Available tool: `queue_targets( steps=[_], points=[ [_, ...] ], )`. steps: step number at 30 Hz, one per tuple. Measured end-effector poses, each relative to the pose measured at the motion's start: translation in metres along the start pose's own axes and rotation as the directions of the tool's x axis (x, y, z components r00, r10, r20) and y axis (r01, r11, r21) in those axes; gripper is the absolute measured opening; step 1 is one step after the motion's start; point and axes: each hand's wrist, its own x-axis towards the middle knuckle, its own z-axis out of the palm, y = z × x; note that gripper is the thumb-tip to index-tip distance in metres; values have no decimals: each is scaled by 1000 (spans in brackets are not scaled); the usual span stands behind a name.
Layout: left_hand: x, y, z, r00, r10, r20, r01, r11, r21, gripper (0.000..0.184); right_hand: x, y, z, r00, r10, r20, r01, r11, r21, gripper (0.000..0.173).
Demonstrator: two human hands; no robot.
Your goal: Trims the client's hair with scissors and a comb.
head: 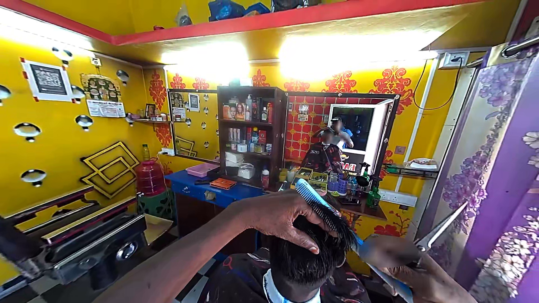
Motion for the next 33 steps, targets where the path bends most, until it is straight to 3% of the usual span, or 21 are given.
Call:
queue_targets(
  steps=[7, 11, 14, 15, 17, 20, 21, 23, 25, 27, 29, 31, 33],
  points=[
    [6, 12, 1, 1000, -3, -21, 4, 999, 48, 28, -3, 7, -16, 996, 84, 16, -83, 913, 400, 25],
    [11, 12, 0, 997, -35, -73, 23, 986, -166, 33, -1, 14, -20, 998, 37, 44, -56, 795, 604, 28],
    [15, 12, -3, 992, -61, -111, 24, 951, -308, 41, 3, 12, -21, 998, -45, -38, 59, 784, 618, 29],
    [15, 13, -4, 990, -74, -122, 29, 942, -335, 44, 5, 9, -21, 995, -75, -70, 101, 828, 552, 28],
    [15, 13, -2, 983, -87, -164, 20, 928, -372, 48, 11, -4, -14, 986, -135, -93, 151, 971, 187, 27],
    [19, 13, 6, 969, -109, -220, -10, 878, -479, 56, 18, -14, 7, 980, -198, 27, 197, 935, -293, 26],
    [20, 15, 7, 963, -119, -242, -8, 884, -468, 54, 20, -13, 11, 976, -213, 54, 216, 887, -408, 26],
    [23, 19, 8, 950, -145, -276, 17, 908, -418, 33, 19, -11, 6, 969, -247, 22, 196, 708, -678, 29],
    [23, 20, 5, 947, -172, -270, 66, 931, -358, 22, 18, -17, -11, 962, -240, -129, -10, 443, -896, 36],
    [23, 20, 1, 953, -173, -247, 82, 937, -339, 24, 19, -24, -37, 946, -85, -313, -274, 308, -911, 53],
    [23, 20, -1, 957, -179, -229, 88, 929, -360, 25, 25, -22, -75, 878, 294, -377, -467, 356, -809, 67],
    [22, 20, -2, 957, -186, -223, 93, 925, -370, 25, 27, -16, -107, 827, 549, -118, -498, 620, -606, 60],
    [22, 20, -3, 956, -196, -219, 108, 927, -358, 25, 27, -16, -117, 812, 556, 180, -444, 787, -429, 55]
  ],
)
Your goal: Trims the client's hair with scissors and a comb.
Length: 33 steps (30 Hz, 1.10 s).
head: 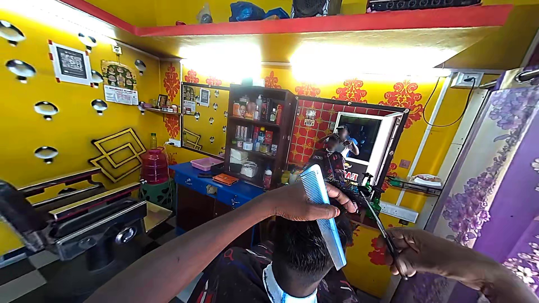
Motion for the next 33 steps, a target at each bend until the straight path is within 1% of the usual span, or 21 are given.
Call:
queue_targets(
  steps=[1, 2, 3, 4, 5, 6, 7, 8, 9, 11, 15, 18, 22, 24, 26, 31, 33],
  points=[
    [0, 0, 0, 1000, -6, -9, 6, 1000, 14, 25, 0, -2, 0, 994, -71, 77, 69, 997, 32, 58],
    [0, 0, -1, 1000, -10, -14, 10, 1000, 23, 24, -1, -5, 1, 985, -134, 104, 131, 991, 40, 57],
    [0, 0, -1, 1000, -9, -17, 10, 1000, 27, 24, -1, -9, 4, 981, -177, 78, 177, 984, 12, 52],
    [0, -1, -1, 1000, -5, -18, 6, 1000, 24, 24, -1, -14, 8, 979, -203, 13, 204, 978, -53, 45],
    [0, -1, -1, 1000, -3, -20, 3, 1000, 21, 24, -1, -21, 13, 974, -216, -69, 203, 967, -154, 41],
    [1, -2, -1, 1000, -6, -19, 6, 1000, 25, 24, -1, -28, 18, 966, -216, -144, 171, 947, -270, 39],
    [1, -2, -1, 1000, -11, -14, 11, 999, 31, 24, -1, -36, 22, 960, -205, -191, 123, 920, -372, 41],
    [2, -2, -1, 1000, -18, -11, 18, 999, 36, 25, -2, -44, 25, 961, -191, -200, 79, 883, -462, 51],
    [1, -1, -1, 1000, -22, -13, 23, 999, 42, 25, -1, -50, 26, 966, -177, -190, 49, 843, -536, 62],
    [2, -1, 0, 1000, -7, -25, 8, 999, 49, 25, 2, -61, 29, 973, -168, -157, 37, 787, -615, 71],
    [2, -1, 0, 1000, -14, -25, 16, 997, 79, 25, 9, -86, 38, 974, -170, -149, 22, 726, -688, 64],
    [0, -3, -1, 999, -23, -31, 26, 997, 66, 25, 10, -100, 42, 968, -203, -149, 29, 676, -736, 64],
    [-2, -3, -2, 999, 4, -36, -2, 999, 47, 23, 6, -102, 38, 964, -243, -108, 102, 711, -695, 67],
    [-2, -3, -3, 999, 10, -33, -9, 999, 47, 23, 6, -104, 38, 963, -245, -110, 101, 712, -695, 64],
    [-2, -3, -3, 1000, 1, -31, 0, 999, 51, 25, 6, -106, 40, 955, -269, -120, 103, 686, -720, 55],
    [1, 2, 0, 1000, -10, -19, 12, 996, 88, 23, 2, -116, 45, 934, -317, -166, 81, 639, -765, 40],
    [1, 3, 0, 1000, -9, -7, 9, 996, 87, 24, -4, -116, 42, 926, -323, -197, 52, 625, -779, 42]
  ],
)
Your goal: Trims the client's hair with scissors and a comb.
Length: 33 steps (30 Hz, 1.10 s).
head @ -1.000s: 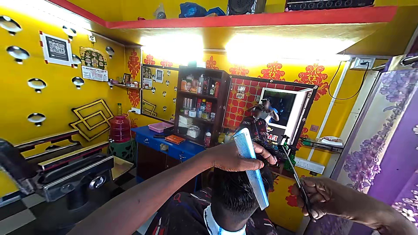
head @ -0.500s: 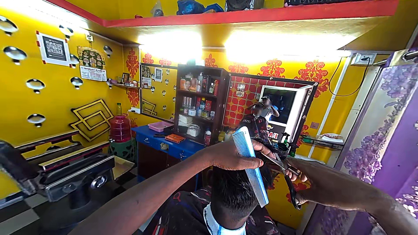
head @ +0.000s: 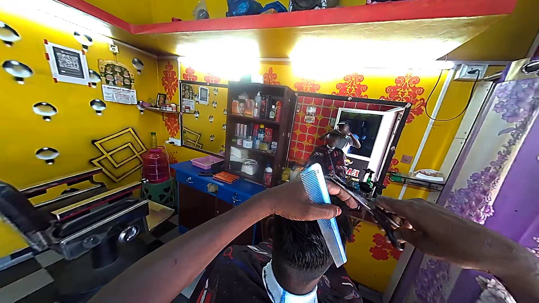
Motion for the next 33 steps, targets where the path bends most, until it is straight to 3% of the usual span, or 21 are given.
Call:
queue_targets(
  steps=[4, 7, 10, 12, 15, 17, 22, 25, 28, 31, 33],
  points=[
    [-1, 0, 1, 1000, 15, -9, -16, 1000, -19, 25, -5, 12, 3, 999, 32, -17, -31, 999, 39, 38],
    [-2, -1, 2, 1000, 30, -8, -30, 999, -23, 26, -3, 19, 25, 995, 80, -53, -54, 925, 376, 36],
    [-5, 0, 6, 999, 34, -19, -34, 999, -5, 26, -6, 26, 85, 955, 124, -269, 147, 588, 796, 33],
    [-6, -1, 7, 998, 52, -34, -51, 999, 15, 25, -11, 41, 133, 918, 196, -346, 254, 380, 890, 35],
    [-8, -1, 10, 998, 52, -46, -51, 998, 28, 24, -18, 27, 172, 927, 221, -303, 256, 217, 942, 41],
    [-8, -1, 11, 998, 57, -41, -55, 998, 36, 24, -20, -1, 173, 936, 207, -286, 230, 261, 938, 37],
    [-8, 2, 13, 995, 84, -55, -84, 996, 1, 24, -13, -30, 176, 859, 243, -450, 184, 673, 716, 43],
    [-12, 6, 14, 995, 76, -57, -81, 993, -86, 32, -16, -29, 163, 842, 120, -526, 321, 671, 668, 22],
    [-19, 11, 7, 990, 139, 22, -139, 990, 6, 59, -21, -28, 118, 775, 52, -629, 392, 741, 545, 24],
    [-22, 19, 9, 974, 174, 146, -206, 946, 250, 61, -1, -25, 82, 685, 128, -717, 179, 924, 337, 24],
    [-22, 23, 18, 964, 168, 206, -232, 908, 349, 56, 16, -11, 73, 740, 192, -644, 56, 937, 344, 22]
  ],
)
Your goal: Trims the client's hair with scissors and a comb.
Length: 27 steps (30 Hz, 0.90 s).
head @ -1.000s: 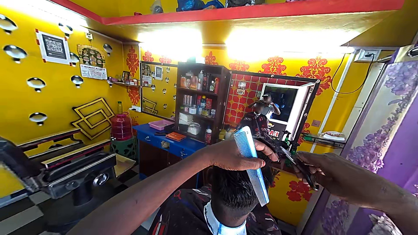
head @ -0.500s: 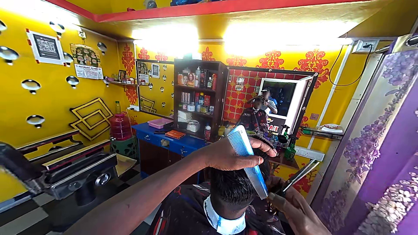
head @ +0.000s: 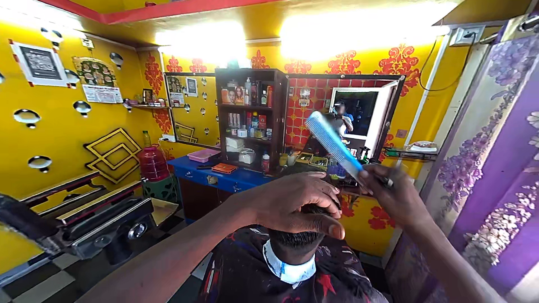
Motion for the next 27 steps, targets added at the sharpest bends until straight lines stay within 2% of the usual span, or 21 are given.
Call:
queue_targets(
  steps=[2, 4, 6, 7, 8, 10, 12, 13, 14, 16, 18, 20, 24, 27],
  points=[
    [-2, 2, 2, 999, 45, -5, -45, 999, -24, 61, 12, 14, 3, 980, 40, 193, -48, 998, 38, 19],
    [-9, 2, -4, 989, 95, -110, -121, 960, -251, 75, 12, 17, 4, 942, 43, 332, -79, 992, 96, 18],
    [-26, -1, -21, 958, 76, -278, -199, 870, -450, 80, 7, 13, 0, 938, -20, 346, -25, 992, 125, 19],
    [-40, -5, -34, 936, 35, -350, -207, 860, -467, 70, 3, 9, -2, 942, -60, 330, 21, 992, 123, 20],
    [-57, -12, -48, 920, -13, -391, -173, 883, -437, 56, -1, 6, -4, 945, -94, 313, 64, 992, 106, 20],
    [-94, -29, -69, 931, -147, -335, 20, 935, -354, 27, -12, 0, -5, 950, -143, 279, 130, 989, 64, 15],
    [-114, -36, -64, 940, -285, -186, 254, 951, -176, 20, -22, -3, -3, 945, -207, 254, 214, 977, 3, 14],
    [-117, -38, -54, 946, -303, -115, 293, 952, -92, 23, -26, -4, 0, 944, -236, 232, 253, 966, -46, 16],
    [-114, -37, -44, 954, -291, -64, 289, 956, -49, 24, -31, -6, 4, 945, -252, 208, 274, 958, -83, 19],
    [-102, -36, -25, 981, -192, 3, 192, 981, 1, 23, -43, -8, 14, 951, -263, 162, 288, 946, -149, 29],
    [-84, -38, -15, 996, -88, 29, 85, 992, 95, 25, -54, -8, 23, 956, -256, 142, 280, 943, -179, 30],
    [-68, -41, -14, 997, -45, 60, 35, 987, 155, 27, -62, -5, 30, 961, -241, 136, 260, 953, -154, 32],
    [-52, -49, -5, 998, 56, 41, -63, 979, 193, 41, -79, 17, 41, 969, -118, 218, 102, 991, 86, 27],
    [-43, -48, 5, 994, 106, 2, -105, 977, 187, 53, -92, 37, 43, 955, -26, 296, -59, 960, 274, 28]
  ],
)
